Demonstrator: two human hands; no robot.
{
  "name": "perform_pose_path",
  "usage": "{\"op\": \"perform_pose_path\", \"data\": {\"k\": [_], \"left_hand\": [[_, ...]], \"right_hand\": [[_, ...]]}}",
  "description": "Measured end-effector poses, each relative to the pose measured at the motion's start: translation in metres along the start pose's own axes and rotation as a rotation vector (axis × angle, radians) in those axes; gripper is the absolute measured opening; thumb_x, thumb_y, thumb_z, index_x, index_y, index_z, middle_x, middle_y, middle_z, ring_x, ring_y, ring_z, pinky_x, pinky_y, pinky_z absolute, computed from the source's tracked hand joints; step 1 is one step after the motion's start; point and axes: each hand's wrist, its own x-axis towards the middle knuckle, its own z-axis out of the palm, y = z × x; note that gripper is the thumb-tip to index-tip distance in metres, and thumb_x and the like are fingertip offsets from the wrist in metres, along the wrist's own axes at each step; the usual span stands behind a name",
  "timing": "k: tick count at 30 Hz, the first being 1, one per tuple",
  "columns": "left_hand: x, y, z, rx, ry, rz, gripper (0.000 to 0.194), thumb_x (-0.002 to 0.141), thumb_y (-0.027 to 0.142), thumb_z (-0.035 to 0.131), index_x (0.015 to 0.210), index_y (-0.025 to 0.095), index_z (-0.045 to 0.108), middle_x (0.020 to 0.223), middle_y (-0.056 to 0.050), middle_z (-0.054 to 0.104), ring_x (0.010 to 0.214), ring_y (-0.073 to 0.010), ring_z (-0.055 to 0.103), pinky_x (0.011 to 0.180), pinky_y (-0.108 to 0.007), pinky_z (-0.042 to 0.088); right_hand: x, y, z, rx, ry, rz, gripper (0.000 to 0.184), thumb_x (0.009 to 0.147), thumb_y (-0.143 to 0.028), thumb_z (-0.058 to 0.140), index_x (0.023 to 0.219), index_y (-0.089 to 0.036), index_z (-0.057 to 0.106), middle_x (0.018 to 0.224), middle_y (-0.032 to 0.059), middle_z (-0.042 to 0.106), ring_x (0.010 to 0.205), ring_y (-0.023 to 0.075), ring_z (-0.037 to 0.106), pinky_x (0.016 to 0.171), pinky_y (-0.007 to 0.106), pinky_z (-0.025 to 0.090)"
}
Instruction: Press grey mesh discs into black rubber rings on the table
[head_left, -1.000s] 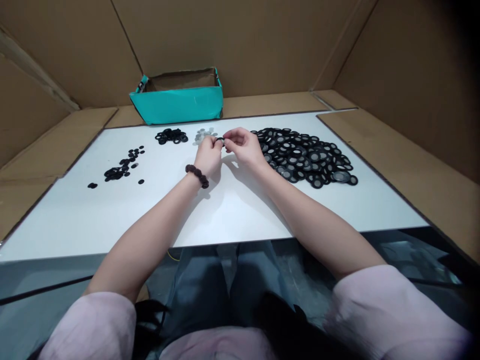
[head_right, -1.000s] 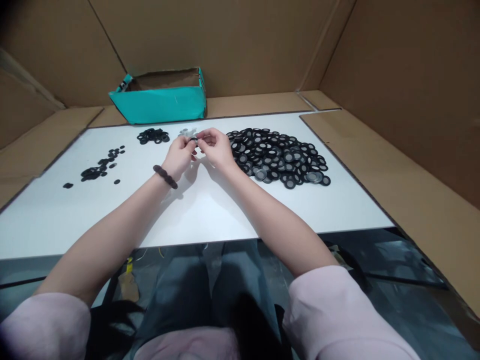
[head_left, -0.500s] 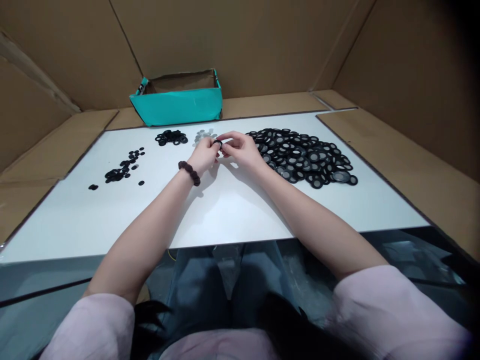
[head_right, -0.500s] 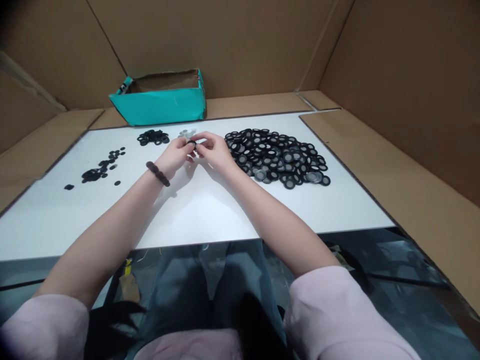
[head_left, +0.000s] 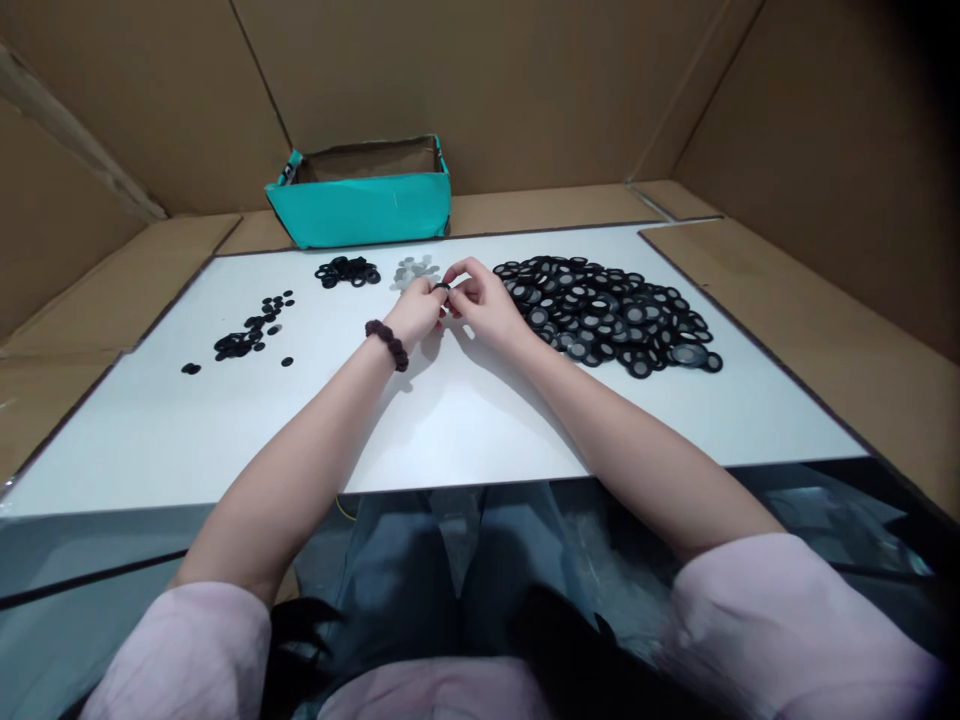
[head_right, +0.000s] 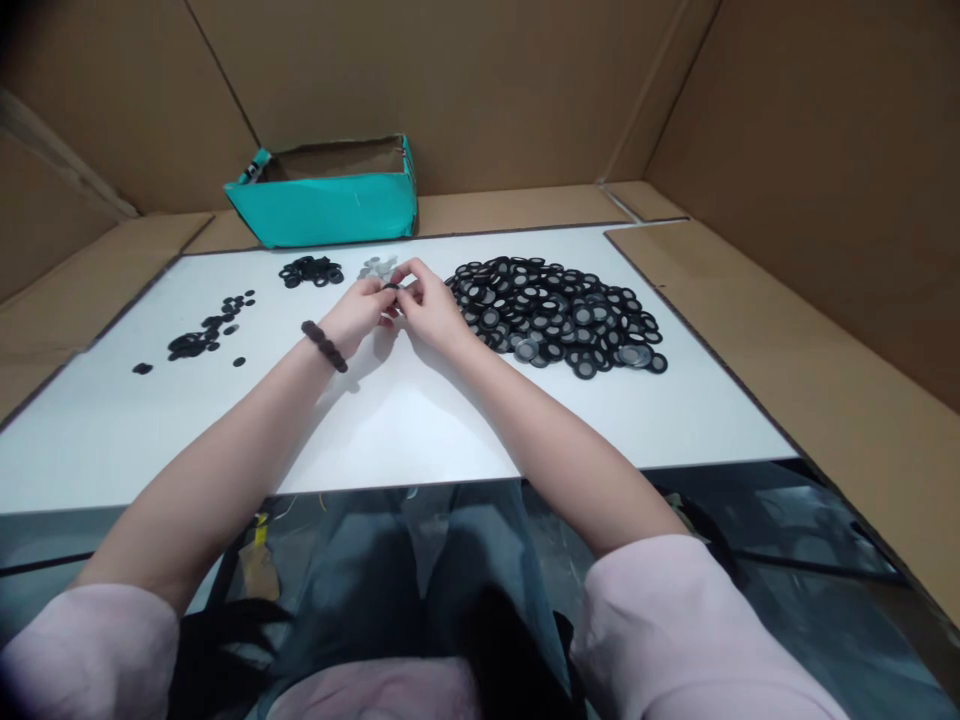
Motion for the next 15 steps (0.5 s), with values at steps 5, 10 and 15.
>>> {"op": "perform_pose_path", "data": {"k": [5,10,15], "left_hand": [[-0.0065,0.0083,-0.0032,0.064,-0.116,-0.047,0.012,0.086,0.005,0.056,0.083,0.015,0.062,0.081,-0.008,0.062,0.084,-0.0218,0.066,0.080,-0.036,0.056],[-0.0072,0.0092,-0.0016,0.056,-0.055,-0.052,0.017,0.089,0.005,0.051,0.078,0.018,0.055,0.074,-0.004,0.052,0.076,-0.0190,0.060,0.076,-0.034,0.052],[-0.0061,0.0082,-0.0028,0.197,-0.154,-0.024,0.020,0.088,0.003,0.051,0.075,0.017,0.057,0.071,-0.004,0.050,0.080,-0.0214,0.061,0.081,-0.037,0.053]], "right_hand": [[0.0020,-0.0051,-0.0070,-0.077,-0.053,0.021,0.016,0.084,-0.009,0.054,0.091,-0.022,0.060,0.066,-0.0031,0.054,0.065,0.0174,0.052,0.070,0.029,0.045],[0.0027,-0.0010,-0.0016,-0.058,0.003,0.058,0.019,0.087,-0.009,0.052,0.097,-0.024,0.057,0.070,-0.0044,0.053,0.069,0.0166,0.053,0.072,0.028,0.047],[0.0027,-0.0030,-0.0067,-0.150,-0.087,0.010,0.018,0.088,-0.007,0.050,0.089,-0.023,0.059,0.070,-0.0029,0.053,0.069,0.0165,0.050,0.073,0.029,0.047]]}}
